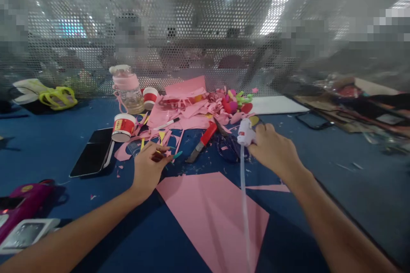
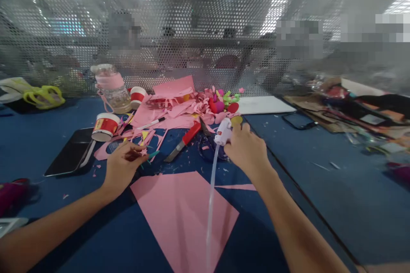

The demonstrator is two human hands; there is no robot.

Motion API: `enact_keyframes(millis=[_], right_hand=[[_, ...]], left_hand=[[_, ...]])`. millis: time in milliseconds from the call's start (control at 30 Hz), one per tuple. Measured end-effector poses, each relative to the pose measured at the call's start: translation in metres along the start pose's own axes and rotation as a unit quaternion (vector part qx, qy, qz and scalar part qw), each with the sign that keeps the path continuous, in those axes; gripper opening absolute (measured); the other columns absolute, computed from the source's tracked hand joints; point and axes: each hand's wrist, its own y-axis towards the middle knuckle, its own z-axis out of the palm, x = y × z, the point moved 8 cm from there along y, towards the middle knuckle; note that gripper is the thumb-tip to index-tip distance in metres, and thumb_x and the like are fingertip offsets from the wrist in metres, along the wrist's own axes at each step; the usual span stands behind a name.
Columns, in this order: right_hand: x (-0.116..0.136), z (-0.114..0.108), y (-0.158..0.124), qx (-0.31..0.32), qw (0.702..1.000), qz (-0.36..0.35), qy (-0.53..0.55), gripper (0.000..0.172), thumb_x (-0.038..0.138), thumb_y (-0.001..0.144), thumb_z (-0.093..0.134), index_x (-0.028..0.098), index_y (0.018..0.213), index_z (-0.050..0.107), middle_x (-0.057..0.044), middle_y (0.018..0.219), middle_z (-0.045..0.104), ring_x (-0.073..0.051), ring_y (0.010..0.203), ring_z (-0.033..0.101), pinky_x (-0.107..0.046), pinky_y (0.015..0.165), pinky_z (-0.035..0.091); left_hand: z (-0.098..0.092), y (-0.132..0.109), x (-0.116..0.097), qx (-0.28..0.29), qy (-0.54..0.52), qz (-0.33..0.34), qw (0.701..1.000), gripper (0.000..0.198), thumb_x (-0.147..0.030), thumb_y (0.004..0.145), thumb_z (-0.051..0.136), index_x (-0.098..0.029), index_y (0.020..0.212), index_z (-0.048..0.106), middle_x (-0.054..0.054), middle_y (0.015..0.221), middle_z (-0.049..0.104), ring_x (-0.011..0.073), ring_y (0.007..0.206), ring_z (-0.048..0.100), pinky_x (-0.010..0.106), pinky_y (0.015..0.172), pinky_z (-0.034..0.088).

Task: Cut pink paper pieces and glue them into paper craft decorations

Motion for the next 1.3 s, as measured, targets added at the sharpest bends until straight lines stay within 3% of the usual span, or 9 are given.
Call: enact_keyframes(millis=[100,267,667,867,967,1033,1133,1200,1300], right_hand=[[-0.008,0.018,-0.003,0.050,0.996,0.068,0.006,0.035,0.019,0.074,0.045,0.001,0.103,0.048,-0.023,0.096,0.053,-0.032,0.086,0.058,-0.035,0.066,0.041],[0.015,0.027,-0.012,0.065,0.996,0.023,0.051,0.035,0.015,0.070,0.046,0.001,0.102,0.050,-0.023,0.100,0.053,-0.033,0.095,0.054,-0.035,0.074,0.042],[0.018,0.003,-0.025,-0.119,0.988,0.080,0.061,0.038,0.021,0.071,0.050,0.003,0.104,0.046,-0.023,0.104,0.046,-0.034,0.095,0.044,-0.040,0.072,0.041],[0.075,-0.019,-0.045,-0.235,0.949,-0.170,0.122,0.016,0.022,0.079,0.045,0.011,0.087,0.053,-0.015,0.095,0.053,-0.029,0.096,0.041,-0.044,0.088,0.032],[0.111,-0.018,-0.054,-0.192,0.908,-0.325,0.184,0.014,0.019,0.082,0.042,0.015,0.075,0.053,-0.009,0.080,0.056,-0.023,0.088,0.045,-0.036,0.083,0.036],[0.127,-0.016,-0.049,-0.151,0.896,-0.356,0.219,0.015,0.019,0.083,0.043,0.016,0.073,0.053,-0.007,0.076,0.056,-0.021,0.085,0.046,-0.033,0.078,0.038],[0.147,-0.014,-0.030,-0.122,0.899,-0.358,0.219,0.013,0.021,0.083,0.049,0.012,0.090,0.055,-0.012,0.095,0.058,-0.023,0.091,0.046,-0.035,0.080,0.039],[0.165,-0.011,-0.020,-0.100,0.881,-0.422,0.187,0.030,0.022,0.082,0.052,0.013,0.110,0.049,-0.013,0.118,0.051,-0.025,0.104,0.042,-0.039,0.085,0.036],[0.183,0.005,-0.004,-0.012,0.860,-0.487,0.156,0.036,0.031,0.083,0.054,0.016,0.114,0.047,-0.012,0.122,0.048,-0.025,0.104,0.043,-0.038,0.082,0.037]], left_hand=[[0.000,0.000,-0.001,0.003,0.013,0.005,1.000,0.010,-0.023,0.066,0.069,-0.018,0.073,0.064,-0.002,0.069,0.056,0.0091,0.054,0.058,0.018,0.049,0.049],[0.003,-0.002,0.001,0.018,0.030,-0.008,0.999,0.011,-0.025,0.066,0.069,-0.018,0.073,0.064,0.000,0.071,0.059,0.0107,0.058,0.059,0.019,0.050,0.049],[0.004,-0.002,0.008,0.027,0.037,-0.061,0.997,0.022,-0.034,0.066,0.067,-0.016,0.079,0.063,0.002,0.073,0.059,0.0137,0.062,0.060,0.024,0.057,0.050],[0.001,0.000,0.010,0.004,0.032,-0.084,0.996,0.021,-0.032,0.064,0.067,-0.016,0.078,0.062,0.000,0.071,0.057,0.0115,0.056,0.057,0.023,0.053,0.047],[0.000,0.000,0.006,-0.002,0.020,-0.061,0.998,0.017,-0.027,0.065,0.067,-0.016,0.077,0.063,-0.001,0.071,0.055,0.0106,0.057,0.057,0.022,0.054,0.047],[-0.002,0.001,0.003,-0.006,0.018,-0.041,0.999,0.015,-0.026,0.065,0.068,-0.016,0.076,0.063,-0.001,0.071,0.054,0.0099,0.056,0.056,0.021,0.053,0.047],[-0.003,0.000,0.002,-0.008,0.021,-0.025,0.999,0.014,-0.025,0.066,0.068,-0.017,0.076,0.063,-0.001,0.071,0.054,0.0100,0.056,0.055,0.021,0.052,0.046],[-0.004,0.000,0.002,-0.009,0.024,-0.017,1.000,0.014,-0.025,0.066,0.068,-0.017,0.076,0.063,-0.001,0.071,0.054,0.0103,0.057,0.055,0.022,0.053,0.046],[-0.005,0.000,0.001,-0.014,0.013,-0.007,1.000,0.013,-0.023,0.066,0.068,-0.016,0.075,0.062,-0.001,0.072,0.054,0.0097,0.057,0.056,0.022,0.053,0.046]])
